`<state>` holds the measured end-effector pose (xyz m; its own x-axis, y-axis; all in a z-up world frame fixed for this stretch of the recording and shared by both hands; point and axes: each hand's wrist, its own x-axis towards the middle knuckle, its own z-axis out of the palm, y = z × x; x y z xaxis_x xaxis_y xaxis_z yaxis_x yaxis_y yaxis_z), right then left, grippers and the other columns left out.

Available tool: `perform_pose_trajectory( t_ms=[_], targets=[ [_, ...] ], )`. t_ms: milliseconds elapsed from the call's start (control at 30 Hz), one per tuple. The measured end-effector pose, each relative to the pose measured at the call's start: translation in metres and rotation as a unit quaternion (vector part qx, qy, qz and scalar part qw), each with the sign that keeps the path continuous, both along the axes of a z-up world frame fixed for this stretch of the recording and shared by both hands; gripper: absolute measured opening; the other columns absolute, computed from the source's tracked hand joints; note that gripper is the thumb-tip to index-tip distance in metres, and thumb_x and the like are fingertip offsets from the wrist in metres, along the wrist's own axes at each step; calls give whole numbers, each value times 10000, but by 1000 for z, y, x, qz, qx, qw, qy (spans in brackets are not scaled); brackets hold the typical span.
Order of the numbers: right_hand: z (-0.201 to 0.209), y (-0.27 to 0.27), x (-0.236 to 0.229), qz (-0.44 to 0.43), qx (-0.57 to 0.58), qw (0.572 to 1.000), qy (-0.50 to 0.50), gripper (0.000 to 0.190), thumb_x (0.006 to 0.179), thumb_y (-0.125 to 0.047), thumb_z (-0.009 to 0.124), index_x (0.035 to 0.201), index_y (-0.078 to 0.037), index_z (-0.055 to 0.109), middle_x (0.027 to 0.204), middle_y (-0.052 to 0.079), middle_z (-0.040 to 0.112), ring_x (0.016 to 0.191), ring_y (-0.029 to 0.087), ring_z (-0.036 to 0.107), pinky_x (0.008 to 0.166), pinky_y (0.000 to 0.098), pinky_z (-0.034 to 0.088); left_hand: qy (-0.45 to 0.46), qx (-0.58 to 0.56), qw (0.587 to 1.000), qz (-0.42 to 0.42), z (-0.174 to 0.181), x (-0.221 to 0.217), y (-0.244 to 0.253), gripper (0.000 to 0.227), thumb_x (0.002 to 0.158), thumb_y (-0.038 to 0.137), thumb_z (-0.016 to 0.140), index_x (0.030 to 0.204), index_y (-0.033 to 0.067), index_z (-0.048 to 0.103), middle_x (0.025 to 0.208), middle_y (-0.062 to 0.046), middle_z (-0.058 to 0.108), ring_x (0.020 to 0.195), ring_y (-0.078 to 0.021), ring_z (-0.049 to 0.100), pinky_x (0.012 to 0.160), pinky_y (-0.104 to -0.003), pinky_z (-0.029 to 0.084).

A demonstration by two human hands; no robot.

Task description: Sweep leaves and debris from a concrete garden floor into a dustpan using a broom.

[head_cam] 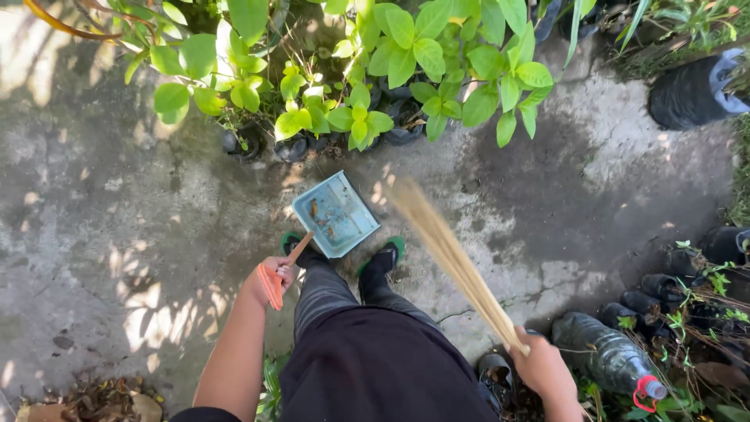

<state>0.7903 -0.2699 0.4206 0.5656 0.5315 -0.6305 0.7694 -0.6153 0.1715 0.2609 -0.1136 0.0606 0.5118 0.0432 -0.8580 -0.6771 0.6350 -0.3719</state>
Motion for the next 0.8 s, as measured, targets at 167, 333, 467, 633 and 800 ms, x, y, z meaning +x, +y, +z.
perform_pose_trajectory(
  t_ms=[167,333,467,633,800],
  targets=[
    [-74,32,-4,-17,38,999,0,581,863,-347,735,1412,-192,625,1160,244,726,1113,403,703,986,482,553,-17,-21,999,32,-8,0,-13,199,1009,136,530,926,87,356,642,27,396,454,-50,403,380,-166,368],
    [-90,36,-28,-2,-11,1000,-7,590,865,-339,747,1428,-212,625,1165,236,733,1113,400,710,991,467,557,20,29,999,-22,-25,24,-5,169,997,142,529,956,82,377,625,33,384,443,-57,404,381,-181,361],
    [-38,15,-28,-14,-17,997,80,559,816,-377,791,1354,-273,680,1236,161,752,1168,324,718,1040,406,539,16,46,998,-43,-14,29,-7,168,980,74,552,942,85,388,609,35,402,434,-58,401,380,-181,356],
    [-18,-31,26,-90,11,991,98,605,775,-345,849,1345,-240,677,1253,163,754,1179,285,737,1053,381,522,-8,45,997,-69,-4,3,-25,167,947,25,572,886,76,424,597,42,420,421,-53,402,370,-184,352],
    [-33,-31,38,-123,82,988,41,540,842,-388,755,1325,-147,729,1111,235,777,1115,387,738,989,446,562,-55,39,994,-81,32,-38,-31,144,933,41,626,926,-3,489,606,49,432,424,-29,416,368,-162,359]
  ],
)
